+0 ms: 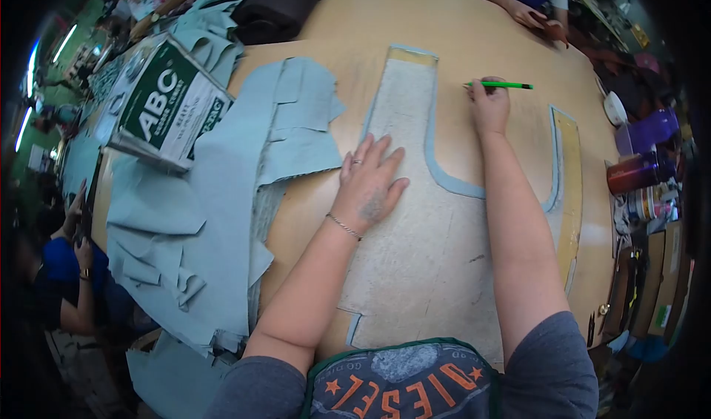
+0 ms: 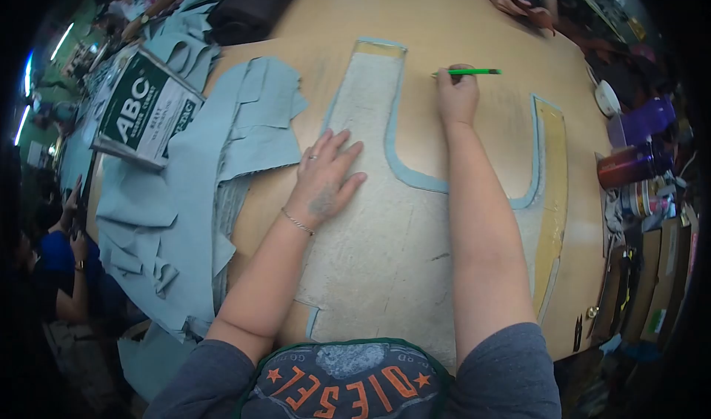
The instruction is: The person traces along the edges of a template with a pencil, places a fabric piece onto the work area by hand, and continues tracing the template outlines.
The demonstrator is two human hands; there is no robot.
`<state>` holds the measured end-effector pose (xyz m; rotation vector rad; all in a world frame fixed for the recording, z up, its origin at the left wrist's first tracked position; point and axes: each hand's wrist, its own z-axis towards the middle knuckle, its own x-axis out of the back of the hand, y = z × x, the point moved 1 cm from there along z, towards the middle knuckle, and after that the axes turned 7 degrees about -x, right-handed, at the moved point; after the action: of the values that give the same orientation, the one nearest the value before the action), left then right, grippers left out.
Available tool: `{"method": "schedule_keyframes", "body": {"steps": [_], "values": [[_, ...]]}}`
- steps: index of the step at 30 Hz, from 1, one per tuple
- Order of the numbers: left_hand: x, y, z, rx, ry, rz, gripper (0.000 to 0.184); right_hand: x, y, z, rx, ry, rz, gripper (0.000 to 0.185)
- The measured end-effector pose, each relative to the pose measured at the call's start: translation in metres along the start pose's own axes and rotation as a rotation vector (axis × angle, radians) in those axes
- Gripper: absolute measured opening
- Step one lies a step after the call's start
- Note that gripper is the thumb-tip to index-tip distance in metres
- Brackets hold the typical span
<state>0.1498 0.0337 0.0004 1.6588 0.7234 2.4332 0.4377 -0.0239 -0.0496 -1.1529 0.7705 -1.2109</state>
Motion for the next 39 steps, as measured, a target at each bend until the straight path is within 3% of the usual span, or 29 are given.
{"method": "schedule_keyframes", "body": {"steps": [8,16,22,26,28,32,35,39], "values": [[0.004,0.003,0.024,0.066,-0.128,0.025,0.038,-0.004,-0.011,-0.007,-0.056,-0.032,0.078,0.017],[-0.033,-0.011,0.104,0.072,-0.068,0.111,0.032,-0.003,-0.008,-0.005,-0.025,-0.008,0.053,0.020],[-0.029,-0.014,0.095,0.078,0.009,0.016,0.038,-0.005,-0.006,-0.003,0.024,0.003,-0.007,0.021],[0.013,0.024,0.024,0.030,-0.104,0.086,0.040,0.004,-0.033,-0.005,-0.330,0.019,0.414,0.019],[0.043,0.042,-0.018,-0.002,-0.131,0.177,0.037,0.011,-0.034,-0.007,-0.405,0.055,0.465,0.018],[0.082,0.056,-0.112,-0.194,-0.110,-0.336,0.032,0.053,-0.034,-0.021,-0.656,-0.101,0.844,0.015],[0.090,0.061,-0.167,-0.188,-0.129,-0.298,0.030,0.141,-0.088,-0.079,-0.492,-0.024,0.639,0.017],[0.077,0.062,-0.197,-0.127,-0.118,-0.137,0.035,0.298,-0.082,-0.160,-0.358,0.155,-0.080,0.018]]}}
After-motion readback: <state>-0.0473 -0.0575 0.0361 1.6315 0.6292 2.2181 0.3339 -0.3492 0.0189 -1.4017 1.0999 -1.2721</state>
